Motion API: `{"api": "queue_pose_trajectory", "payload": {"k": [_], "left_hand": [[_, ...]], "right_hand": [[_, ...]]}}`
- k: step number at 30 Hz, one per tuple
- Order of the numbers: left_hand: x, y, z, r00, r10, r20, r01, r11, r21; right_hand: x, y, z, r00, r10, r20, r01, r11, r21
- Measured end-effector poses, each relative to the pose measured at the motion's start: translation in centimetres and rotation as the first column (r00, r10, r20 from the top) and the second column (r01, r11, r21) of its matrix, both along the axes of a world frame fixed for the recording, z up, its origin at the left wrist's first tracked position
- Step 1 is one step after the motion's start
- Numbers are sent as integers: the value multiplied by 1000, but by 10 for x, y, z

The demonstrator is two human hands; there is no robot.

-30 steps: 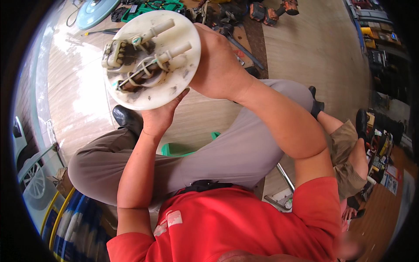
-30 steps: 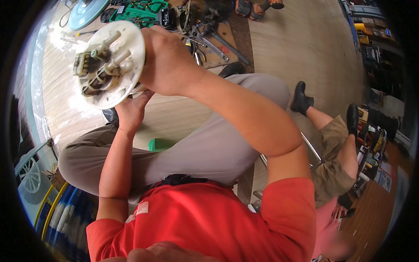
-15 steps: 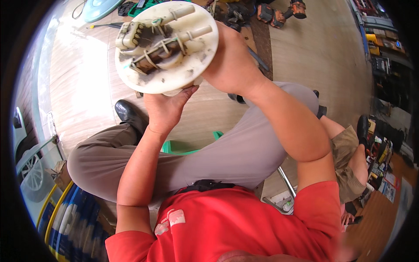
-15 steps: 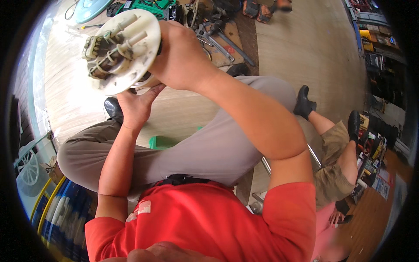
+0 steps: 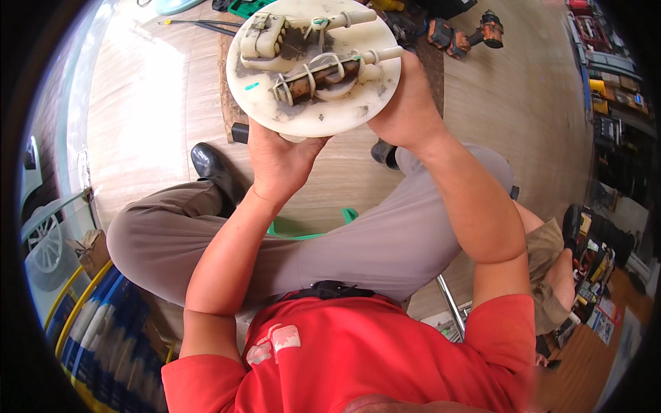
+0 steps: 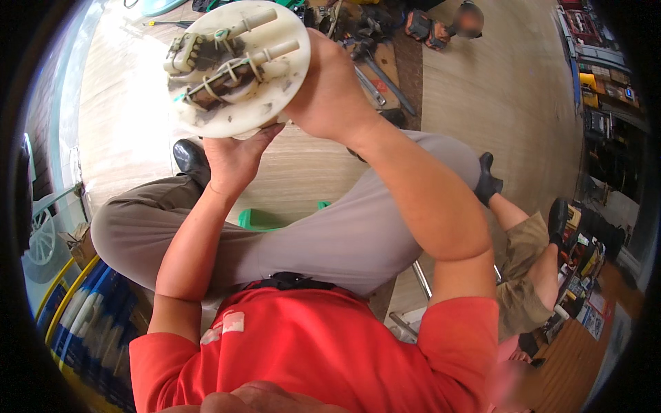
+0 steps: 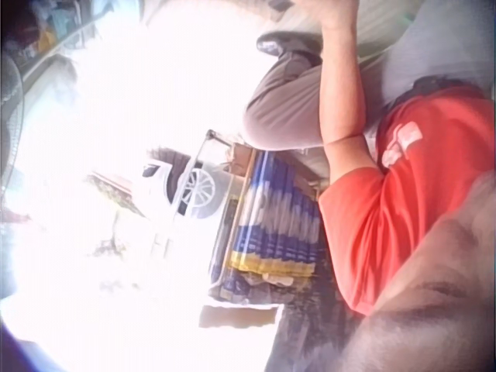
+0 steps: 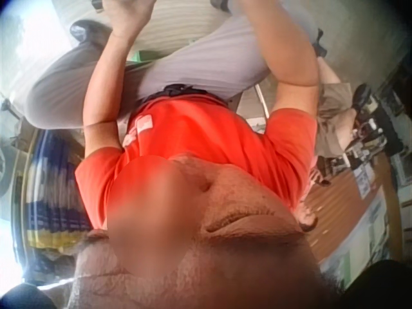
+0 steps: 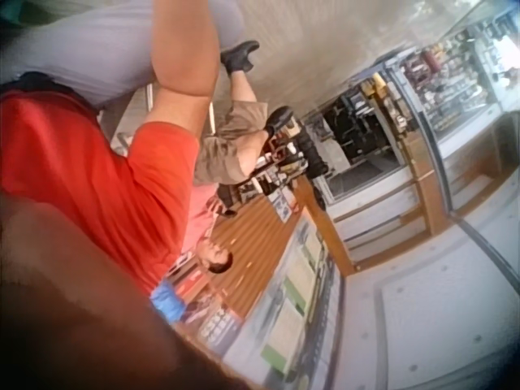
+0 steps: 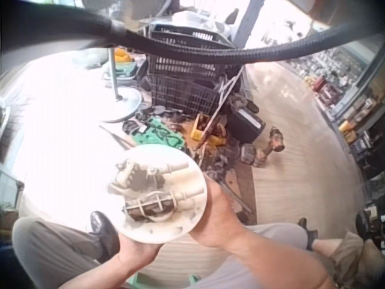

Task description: The person manipulates a fuel pump assembly by hand, turning it over to inspect different sides, and uses a screwdriver to pry and disconnect a component.

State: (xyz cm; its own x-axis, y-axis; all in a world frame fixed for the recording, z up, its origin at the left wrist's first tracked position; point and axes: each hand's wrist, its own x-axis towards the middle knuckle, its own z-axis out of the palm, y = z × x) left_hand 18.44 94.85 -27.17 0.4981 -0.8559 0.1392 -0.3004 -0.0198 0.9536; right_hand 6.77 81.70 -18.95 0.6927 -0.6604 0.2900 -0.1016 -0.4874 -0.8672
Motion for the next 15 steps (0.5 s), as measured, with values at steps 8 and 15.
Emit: {"api": "queue_pose_trajectory", "payload": {"k": [8, 15], "left_hand": [[1, 1, 1, 1000, 17, -24, -16, 999, 28], [-1, 1, 7, 999, 33, -11, -31, 993, 118]], "right_hand": [[0, 1, 2, 996, 14, -88, -22, 995, -96], [0, -3, -1, 998, 2, -58, 1, 999, 50]]}}
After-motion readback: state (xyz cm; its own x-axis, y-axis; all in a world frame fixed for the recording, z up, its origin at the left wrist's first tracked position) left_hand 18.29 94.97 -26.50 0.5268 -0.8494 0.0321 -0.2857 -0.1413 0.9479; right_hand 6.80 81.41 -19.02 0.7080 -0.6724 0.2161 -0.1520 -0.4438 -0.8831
